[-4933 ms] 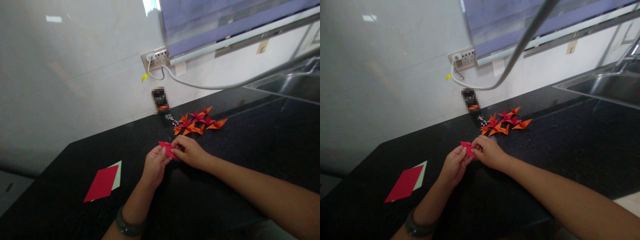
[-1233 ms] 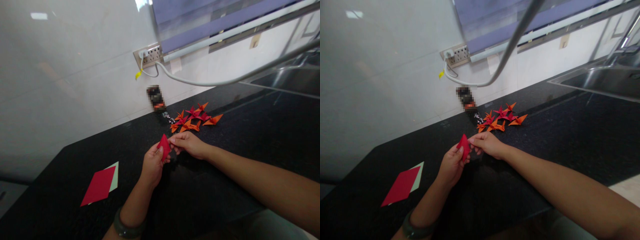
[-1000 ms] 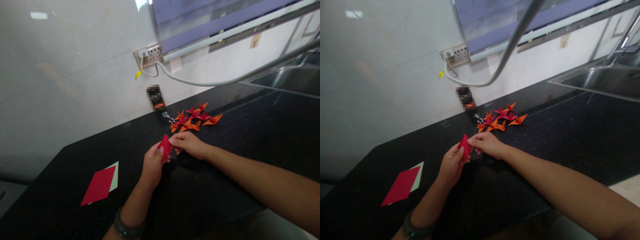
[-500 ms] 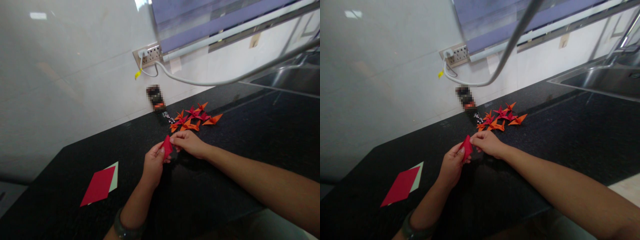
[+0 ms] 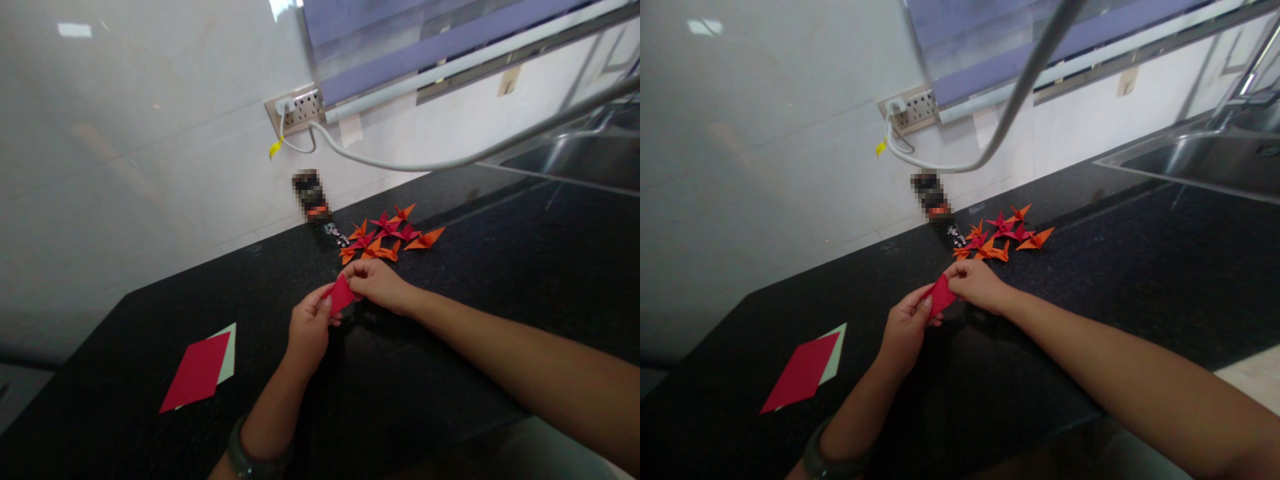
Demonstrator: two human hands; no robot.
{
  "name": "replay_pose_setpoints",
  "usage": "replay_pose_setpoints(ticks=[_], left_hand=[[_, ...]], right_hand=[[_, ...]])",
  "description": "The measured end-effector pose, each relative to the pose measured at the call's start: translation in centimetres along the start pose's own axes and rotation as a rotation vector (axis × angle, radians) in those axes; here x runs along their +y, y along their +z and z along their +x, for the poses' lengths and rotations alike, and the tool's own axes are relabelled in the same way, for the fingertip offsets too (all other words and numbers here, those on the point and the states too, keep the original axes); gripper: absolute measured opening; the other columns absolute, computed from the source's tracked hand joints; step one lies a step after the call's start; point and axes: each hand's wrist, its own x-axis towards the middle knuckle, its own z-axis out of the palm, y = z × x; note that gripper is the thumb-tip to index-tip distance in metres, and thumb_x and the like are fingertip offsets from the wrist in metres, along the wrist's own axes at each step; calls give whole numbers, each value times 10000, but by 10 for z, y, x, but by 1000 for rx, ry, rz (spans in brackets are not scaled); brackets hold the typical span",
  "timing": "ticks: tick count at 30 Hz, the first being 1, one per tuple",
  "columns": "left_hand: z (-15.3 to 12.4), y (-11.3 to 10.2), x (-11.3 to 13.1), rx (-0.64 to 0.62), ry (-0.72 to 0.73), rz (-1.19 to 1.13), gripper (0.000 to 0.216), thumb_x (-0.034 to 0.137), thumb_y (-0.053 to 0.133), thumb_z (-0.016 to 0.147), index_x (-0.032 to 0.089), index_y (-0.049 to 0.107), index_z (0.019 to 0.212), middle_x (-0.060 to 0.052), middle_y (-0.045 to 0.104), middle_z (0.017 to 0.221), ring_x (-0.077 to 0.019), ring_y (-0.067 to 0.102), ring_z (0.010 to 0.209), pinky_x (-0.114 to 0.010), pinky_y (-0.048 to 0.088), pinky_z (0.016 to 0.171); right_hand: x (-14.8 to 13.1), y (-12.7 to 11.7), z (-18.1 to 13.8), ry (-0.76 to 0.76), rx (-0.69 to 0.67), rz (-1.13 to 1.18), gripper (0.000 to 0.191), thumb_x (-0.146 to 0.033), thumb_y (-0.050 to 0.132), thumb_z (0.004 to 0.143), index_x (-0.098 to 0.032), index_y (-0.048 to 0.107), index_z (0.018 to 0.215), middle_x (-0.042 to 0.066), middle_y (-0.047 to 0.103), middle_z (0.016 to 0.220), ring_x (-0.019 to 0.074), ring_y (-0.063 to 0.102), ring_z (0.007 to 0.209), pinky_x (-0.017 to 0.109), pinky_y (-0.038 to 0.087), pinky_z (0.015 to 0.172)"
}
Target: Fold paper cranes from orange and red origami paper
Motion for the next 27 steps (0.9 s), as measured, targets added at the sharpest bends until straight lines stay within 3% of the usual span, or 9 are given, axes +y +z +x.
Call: replay_pose_setpoints(ticks=[6,13,20,23,27], left_hand=[[1,0,-2,20,22,38,335,269,547,753,116,619,1044,-28,644,654,-103,568,510,-220,474,492],[1,1,-1,-6,23,-48,358,228,597,722,129,604,1066,-48,670,770,-104,590,561,-222,484,534],[1,1,-3,-44,21,-143,411,216,640,696,143,588,1097,-69,680,894,-108,613,625,-232,498,601],[1,1,-3,-18,6,-163,427,236,635,705,127,575,1113,-79,683,888,-107,615,611,-230,501,590],[1,2,-3,29,-28,-159,440,256,636,703,101,571,1110,-110,674,942,-117,626,604,-243,509,579]], right_hand=[[-1,0,1,-34,24,42,137,-70,501,582,-166,486,680,-94,440,456,46,393,400,162,306,403],[1,0,0,-66,-33,-143,158,-68,436,621,-142,576,630,-41,492,539,64,426,476,186,352,468],[-3,-2,-3,-107,-116,-78,171,-164,424,677,-154,590,638,10,521,758,98,497,596,195,418,473],[-1,-2,-3,-215,-104,-138,159,-252,496,717,-147,607,673,16,520,737,116,510,646,225,433,545],[8,-2,0,-358,25,-302,122,-218,596,690,-143,580,596,11,524,673,117,496,643,259,409,626]])
